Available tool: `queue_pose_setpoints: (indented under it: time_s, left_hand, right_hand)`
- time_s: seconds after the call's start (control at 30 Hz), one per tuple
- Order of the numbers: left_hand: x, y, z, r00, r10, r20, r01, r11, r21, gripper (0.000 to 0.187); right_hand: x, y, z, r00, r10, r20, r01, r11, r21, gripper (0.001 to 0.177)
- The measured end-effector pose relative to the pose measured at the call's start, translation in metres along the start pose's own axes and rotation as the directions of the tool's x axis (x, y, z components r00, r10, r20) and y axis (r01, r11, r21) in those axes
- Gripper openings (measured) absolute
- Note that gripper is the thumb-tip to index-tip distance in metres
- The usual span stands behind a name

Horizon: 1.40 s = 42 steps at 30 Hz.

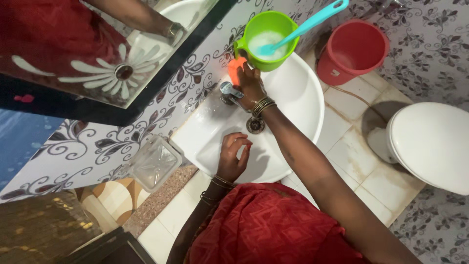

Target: The person scrubs a white bathroom sink and faucet using an orange sponge. They repeatedly rinse the sponge under running water and wipe the sink basin, faucet, and surrounding countertop area.

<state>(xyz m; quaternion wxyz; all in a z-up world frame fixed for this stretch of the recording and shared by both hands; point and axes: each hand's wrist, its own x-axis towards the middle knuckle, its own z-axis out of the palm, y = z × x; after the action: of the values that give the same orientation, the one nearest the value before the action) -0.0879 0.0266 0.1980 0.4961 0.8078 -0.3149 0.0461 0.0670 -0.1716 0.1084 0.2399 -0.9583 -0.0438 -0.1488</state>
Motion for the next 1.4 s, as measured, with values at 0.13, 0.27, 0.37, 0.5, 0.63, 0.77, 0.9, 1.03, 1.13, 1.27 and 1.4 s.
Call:
queue_pose_setpoints:
  time_s: [0.13, 0.27, 0.37, 0.5, 0.63, 0.77, 0.9, 1.03, 1.13, 1.27, 1.4]
  left_hand:
    - [-0.008, -0.004, 0.003, 1.0, 0.001, -0.023, -0.002, 1.0, -0.023, 0.013]
    - [-0.015, -0.01, 0.007, 1.0, -0.015, 0.006, 0.016, 0.999, -0.046, 0.012]
    - [-0.016, -0.01, 0.004, 0.999, 0.001, 0.036, 0.001, 0.999, -0.043, 0.011]
    - [-0.028, -0.009, -0.003, 0.999, -0.052, 0.005, 0.052, 0.998, -0.046, 0.01]
    - [-0.03, -0.001, -0.014, 0.997, -0.072, -0.023, 0.069, 0.993, -0.091, 0.008]
    - [-0.035, -0.001, -0.018, 0.99, -0.128, -0.059, 0.122, 0.987, -0.102, 0.008]
    - [-0.044, -0.006, -0.016, 0.986, -0.126, -0.106, 0.112, 0.985, -0.131, 0.007]
    - [-0.049, -0.014, -0.012, 0.958, -0.143, -0.248, 0.11, 0.984, -0.144, 0.008]
    - [-0.062, -0.025, -0.009, 0.937, -0.196, -0.289, 0.138, 0.968, -0.209, 0.009]
    - [-0.071, -0.05, 0.001, 0.875, -0.337, -0.349, 0.087, 0.816, -0.571, 0.007]
    - [-0.077, -0.057, 0.002, 0.853, -0.408, -0.326, 0.086, 0.726, -0.682, 0.01]
  right_hand:
    - [0.006, 0.006, -0.01, 0.982, -0.127, 0.14, 0.091, 0.967, 0.236, 0.054]
    - [0.004, 0.019, -0.01, 0.945, -0.313, 0.092, 0.278, 0.919, 0.279, 0.037]
    - [0.01, 0.026, -0.008, 0.969, -0.245, 0.016, 0.233, 0.94, 0.251, 0.054]
    - [-0.003, 0.03, -0.004, 0.978, -0.205, 0.039, 0.187, 0.944, 0.274, 0.055]
    - [-0.031, 0.04, -0.019, 0.971, -0.238, -0.034, 0.239, 0.944, 0.228, 0.051]
    - [-0.091, 0.029, -0.012, 0.945, 0.042, -0.323, 0.027, 0.978, 0.208, 0.033]
    - [-0.136, -0.03, -0.007, 0.926, 0.342, -0.158, -0.213, 0.822, 0.528, 0.034]
    - [-0.14, -0.088, -0.017, 0.938, 0.247, -0.243, -0.115, 0.884, 0.452, 0.039]
    - [-0.122, -0.123, -0.015, 0.926, 0.072, -0.372, 0.071, 0.931, 0.357, 0.045]
    - [-0.085, -0.155, 0.002, 0.967, 0.055, -0.25, 0.017, 0.962, 0.274, 0.071]
    - [-0.046, -0.166, 0.031, 0.974, 0.05, -0.219, -0.104, 0.965, -0.241, 0.074]
